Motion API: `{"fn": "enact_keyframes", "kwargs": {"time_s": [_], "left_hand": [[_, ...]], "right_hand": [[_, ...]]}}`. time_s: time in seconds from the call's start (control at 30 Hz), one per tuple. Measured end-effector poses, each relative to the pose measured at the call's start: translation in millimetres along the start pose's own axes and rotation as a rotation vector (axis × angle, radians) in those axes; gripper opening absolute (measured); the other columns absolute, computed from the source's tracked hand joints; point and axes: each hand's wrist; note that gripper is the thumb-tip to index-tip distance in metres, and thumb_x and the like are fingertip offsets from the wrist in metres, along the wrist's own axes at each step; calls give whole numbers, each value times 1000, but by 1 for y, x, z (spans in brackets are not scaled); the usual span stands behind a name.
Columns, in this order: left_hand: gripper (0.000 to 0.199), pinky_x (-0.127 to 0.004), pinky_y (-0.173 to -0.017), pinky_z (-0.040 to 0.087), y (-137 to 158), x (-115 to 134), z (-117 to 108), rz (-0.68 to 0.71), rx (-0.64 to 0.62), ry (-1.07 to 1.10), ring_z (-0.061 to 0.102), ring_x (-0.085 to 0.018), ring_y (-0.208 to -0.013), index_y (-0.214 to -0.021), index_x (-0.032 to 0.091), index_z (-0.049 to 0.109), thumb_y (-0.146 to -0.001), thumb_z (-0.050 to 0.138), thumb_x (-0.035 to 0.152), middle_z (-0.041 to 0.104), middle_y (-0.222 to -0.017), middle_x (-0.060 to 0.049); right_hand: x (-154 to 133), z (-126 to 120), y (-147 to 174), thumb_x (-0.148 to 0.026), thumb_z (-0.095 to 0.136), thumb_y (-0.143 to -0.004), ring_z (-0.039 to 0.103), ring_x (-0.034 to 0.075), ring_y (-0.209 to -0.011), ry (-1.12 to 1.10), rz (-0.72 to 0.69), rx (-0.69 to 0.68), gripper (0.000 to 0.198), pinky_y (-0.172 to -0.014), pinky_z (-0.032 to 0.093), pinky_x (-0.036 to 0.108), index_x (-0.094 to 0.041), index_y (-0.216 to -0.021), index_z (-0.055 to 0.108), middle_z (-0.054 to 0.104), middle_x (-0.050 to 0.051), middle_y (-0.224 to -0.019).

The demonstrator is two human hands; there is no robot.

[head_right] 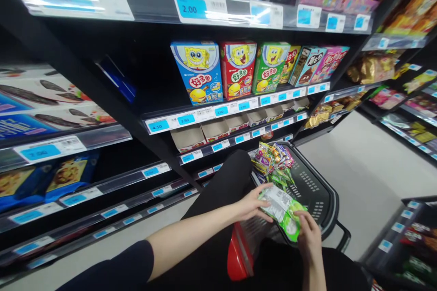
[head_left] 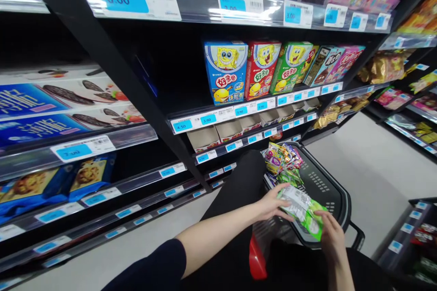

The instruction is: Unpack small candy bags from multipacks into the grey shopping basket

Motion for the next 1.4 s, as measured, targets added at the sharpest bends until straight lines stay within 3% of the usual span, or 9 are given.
{"fn": "enact_keyframes", "kwargs": {"time_s": [0.1,0.17,0.27,0.37,0.63,0.87,1.07,1.23,1.4], "left_hand": [[63,-52,-90,48,0,7,-1,92,34,-128,62,-30,-98,-113,18,64,-53,81,12,62,-111,-10],[61,-43,-100,41,-1,11,-2,167,50,-191,56,-30,-111,-109,17,69,-50,81,8,64,-116,-8],[68,-37,-99,41,-4,15,-5,237,36,-263,57,-28,-111,-119,16,64,-53,80,10,66,-117,-8],[70,-36,-93,45,-5,17,-6,280,13,-344,60,-27,-105,-121,17,63,-53,80,10,68,-116,-8],[29,-31,-86,46,-1,19,-6,409,82,-641,63,-25,-92,-86,19,78,-58,82,23,72,-96,-8],[10,-27,-72,44,2,20,0,472,201,-793,60,-20,-71,-67,19,76,-70,72,28,68,-70,-4],[10,-25,-69,41,2,21,3,464,271,-775,61,-18,-70,-59,17,69,-68,69,22,69,-67,-1],[20,-22,-59,34,-3,18,-1,436,335,-651,51,-12,-58,-56,16,55,-57,75,17,56,-55,5],[30,-19,-52,33,-11,16,-4,338,221,-427,49,-10,-51,-72,18,51,-56,76,21,53,-54,8]], "right_hand": [[2,4,-2,-27,86,-53,65,18,-57,43,34,2,38,-49,50,25,-19,-88,73,73,3,-75],[2,4,-3,-25,86,-53,68,20,-72,54,30,-2,49,-60,54,27,-22,-100,71,75,4,-90],[0,3,-2,-27,85,-54,67,24,-91,54,9,-20,55,-75,55,33,-22,-107,70,72,7,-108],[-4,3,1,-27,85,-53,66,27,-96,73,-10,-37,60,-81,54,39,-22,-111,70,70,9,-113],[-8,7,-1,-34,80,-57,62,20,-76,223,-139,67,21,-64,48,29,-19,-72,78,69,5,-78],[-10,19,0,-45,74,-64,53,16,-59,268,-155,58,29,-54,40,25,-17,-64,67,62,1,-61],[-8,27,-1,-47,72,-66,47,13,-57,241,-138,56,31,-53,35,23,-18,-64,62,56,-2,-58],[-4,28,-1,-43,76,-64,44,11,-53,170,-114,71,35,-51,34,22,-20,-59,50,51,-5,-56],[-5,22,-5,-35,81,-59,46,10,-52,57,-58,49,34,-50,35,20,-21,-70,52,54,-6,-61]]}}
Point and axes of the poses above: each hand's wrist, its own y-axis away from the middle knuckle, its own z-axis out of the palm, x = y × z
